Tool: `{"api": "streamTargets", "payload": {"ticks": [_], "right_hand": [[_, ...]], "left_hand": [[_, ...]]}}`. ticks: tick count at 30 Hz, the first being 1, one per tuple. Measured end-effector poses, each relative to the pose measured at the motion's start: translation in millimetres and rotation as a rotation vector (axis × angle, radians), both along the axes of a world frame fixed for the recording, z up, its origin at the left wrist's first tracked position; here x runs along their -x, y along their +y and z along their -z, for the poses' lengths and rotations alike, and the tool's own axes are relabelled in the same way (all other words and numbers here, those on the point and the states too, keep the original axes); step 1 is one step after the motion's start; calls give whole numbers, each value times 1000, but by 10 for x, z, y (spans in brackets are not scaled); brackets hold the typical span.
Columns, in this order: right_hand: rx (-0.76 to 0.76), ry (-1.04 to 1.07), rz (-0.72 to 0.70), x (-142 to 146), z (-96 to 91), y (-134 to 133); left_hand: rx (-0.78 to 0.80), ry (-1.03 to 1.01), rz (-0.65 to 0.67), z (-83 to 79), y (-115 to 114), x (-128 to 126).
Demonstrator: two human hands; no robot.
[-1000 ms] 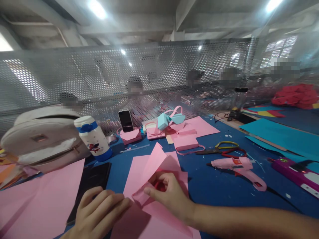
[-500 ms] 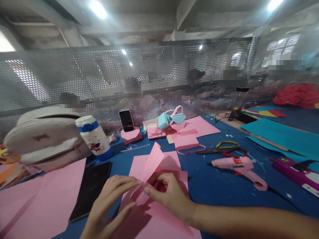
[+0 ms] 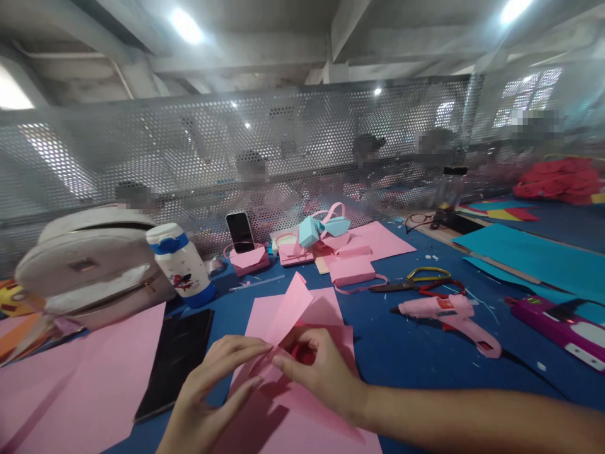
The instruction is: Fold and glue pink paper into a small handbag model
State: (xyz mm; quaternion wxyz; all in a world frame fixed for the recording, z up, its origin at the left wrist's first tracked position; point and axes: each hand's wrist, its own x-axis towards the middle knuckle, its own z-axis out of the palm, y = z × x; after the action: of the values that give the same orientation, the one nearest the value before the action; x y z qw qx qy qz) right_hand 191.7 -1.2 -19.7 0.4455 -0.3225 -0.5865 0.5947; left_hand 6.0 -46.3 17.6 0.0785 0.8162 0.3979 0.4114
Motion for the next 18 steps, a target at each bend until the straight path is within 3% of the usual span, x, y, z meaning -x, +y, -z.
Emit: {"api": "streamTargets", "payload": {"ticks": [10,18], "right_hand": [[15,-16,54,1,49,-17],[-26,-26,11,4,66,-24]], "left_hand": [[18,-5,11,33,0,15],[-83,26,-36,-42,-11,-42]]}}
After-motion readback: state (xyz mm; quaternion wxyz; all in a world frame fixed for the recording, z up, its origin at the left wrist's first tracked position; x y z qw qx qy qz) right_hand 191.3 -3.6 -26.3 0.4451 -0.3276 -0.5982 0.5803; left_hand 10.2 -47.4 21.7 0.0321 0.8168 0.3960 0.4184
